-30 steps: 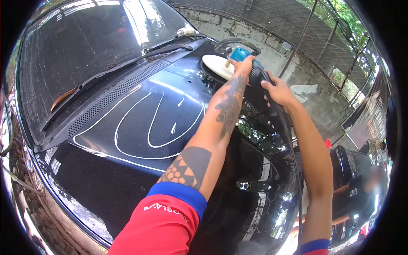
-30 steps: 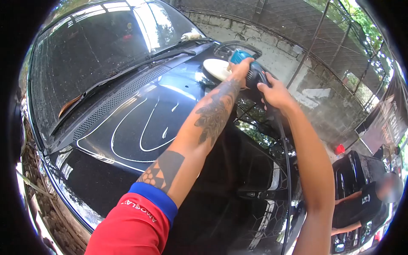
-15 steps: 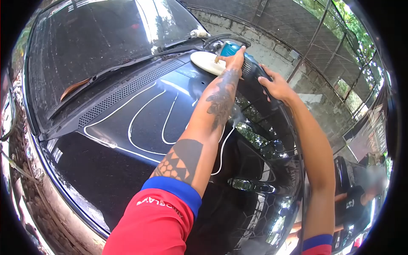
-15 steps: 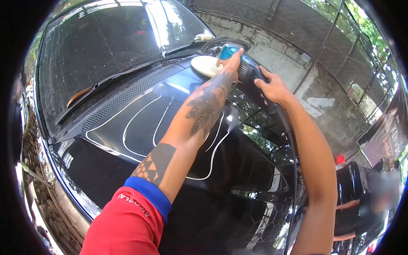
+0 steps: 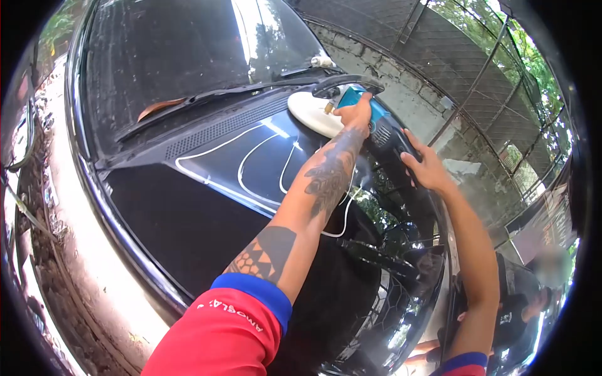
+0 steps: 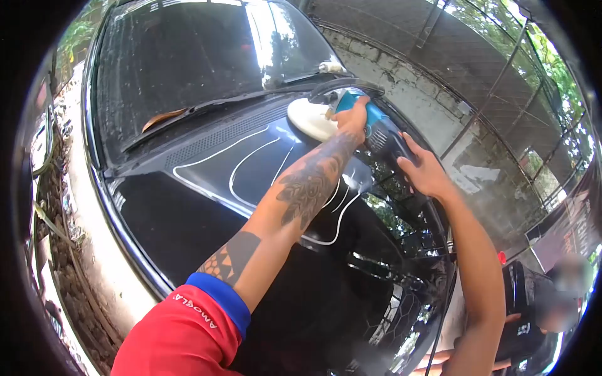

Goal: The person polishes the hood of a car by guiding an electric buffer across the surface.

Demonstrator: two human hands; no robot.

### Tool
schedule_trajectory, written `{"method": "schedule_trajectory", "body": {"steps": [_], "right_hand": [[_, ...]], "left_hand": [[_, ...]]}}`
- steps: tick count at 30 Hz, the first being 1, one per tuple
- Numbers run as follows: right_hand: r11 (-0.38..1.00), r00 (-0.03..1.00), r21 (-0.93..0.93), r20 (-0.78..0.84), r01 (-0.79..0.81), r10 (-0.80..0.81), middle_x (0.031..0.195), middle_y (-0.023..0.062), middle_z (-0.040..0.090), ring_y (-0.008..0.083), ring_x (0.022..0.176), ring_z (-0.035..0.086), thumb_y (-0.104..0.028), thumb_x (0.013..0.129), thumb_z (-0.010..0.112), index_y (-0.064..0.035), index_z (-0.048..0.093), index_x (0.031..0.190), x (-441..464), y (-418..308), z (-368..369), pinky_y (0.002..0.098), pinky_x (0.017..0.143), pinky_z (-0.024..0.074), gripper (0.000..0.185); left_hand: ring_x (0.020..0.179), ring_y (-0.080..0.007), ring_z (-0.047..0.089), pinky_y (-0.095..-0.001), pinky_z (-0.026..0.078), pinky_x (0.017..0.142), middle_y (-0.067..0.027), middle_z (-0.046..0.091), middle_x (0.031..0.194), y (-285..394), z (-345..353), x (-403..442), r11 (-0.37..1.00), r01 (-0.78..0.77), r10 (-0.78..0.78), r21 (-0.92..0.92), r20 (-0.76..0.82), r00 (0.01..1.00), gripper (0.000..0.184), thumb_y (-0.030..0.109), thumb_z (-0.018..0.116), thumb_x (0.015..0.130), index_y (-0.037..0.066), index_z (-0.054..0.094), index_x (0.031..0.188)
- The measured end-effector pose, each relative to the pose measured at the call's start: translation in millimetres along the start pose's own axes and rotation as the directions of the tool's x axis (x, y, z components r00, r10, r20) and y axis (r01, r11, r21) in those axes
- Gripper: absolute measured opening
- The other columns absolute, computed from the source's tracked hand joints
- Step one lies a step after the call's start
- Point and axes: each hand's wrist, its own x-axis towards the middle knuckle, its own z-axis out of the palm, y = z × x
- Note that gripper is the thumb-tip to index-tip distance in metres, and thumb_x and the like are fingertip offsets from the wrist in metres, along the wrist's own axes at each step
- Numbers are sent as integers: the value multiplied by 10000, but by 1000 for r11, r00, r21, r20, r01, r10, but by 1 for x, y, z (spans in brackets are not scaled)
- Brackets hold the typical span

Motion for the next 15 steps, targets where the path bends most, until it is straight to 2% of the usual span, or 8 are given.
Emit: {"method": "schedule_trajectory", "body": {"steps": [2,3,8,10,14,15], "right_hand": [[999,999,-20,10,-45,45,786,41,579,114,587,531,-164,976,579,-117,295,1576,-13,-13,-3,294,484,491,666],[998,998,-27,15,-52,53,784,43,578,119,597,536,-167,978,577,-118,297,1575,-16,-17,-6,294,483,494,661],[1000,998,-3,67,-15,15,772,44,578,126,604,545,-190,981,584,-119,305,1573,-28,-51,-20,296,495,502,658],[996,989,-65,137,-54,63,765,50,579,125,598,545,-200,985,580,-118,306,1572,-33,-69,-25,296,499,502,653],[992,979,-126,197,-31,56,721,49,574,122,547,545,-204,982,581,-132,323,1567,-29,-86,-43,294,484,477,643],[991,978,-130,201,-33,59,721,49,574,122,547,545,-204,982,581,-132,323,1567,-25,-85,-48,294,484,477,643]], "left_hand": [[1293,-408,501,-449,398,1087,-294,481,1429,15,-14,-39,995,33,-29,90,-50,998,1295,475,813,685,-116,35,1534],[1335,-429,458,-452,359,1118,-295,449,1466,16,-17,-44,998,25,-23,61,-38,999,1322,514,803,680,-108,17,1543],[1329,-429,458,-441,376,1108,-310,429,1470,32,-24,-70,999,42,-42,-8,-61,997,1336,501,819,669,-115,11,1538],[1324,-433,459,-440,386,1098,-322,427,1463,40,-31,-80,999,48,-49,-9,-131,990,1321,488,820,673,-117,24,1535],[1278,-423,495,-424,406,1078,-312,458,1422,52,-40,-101,990,70,-86,-124,-127,988,1335,489,823,672,-122,4,1530],[1263,-417,503,-457,429,1052,-310,433,1433,53,-39,-102,988,74,-92,-132,-133,987,1323,497,821,683,-110,9,1532]]}}
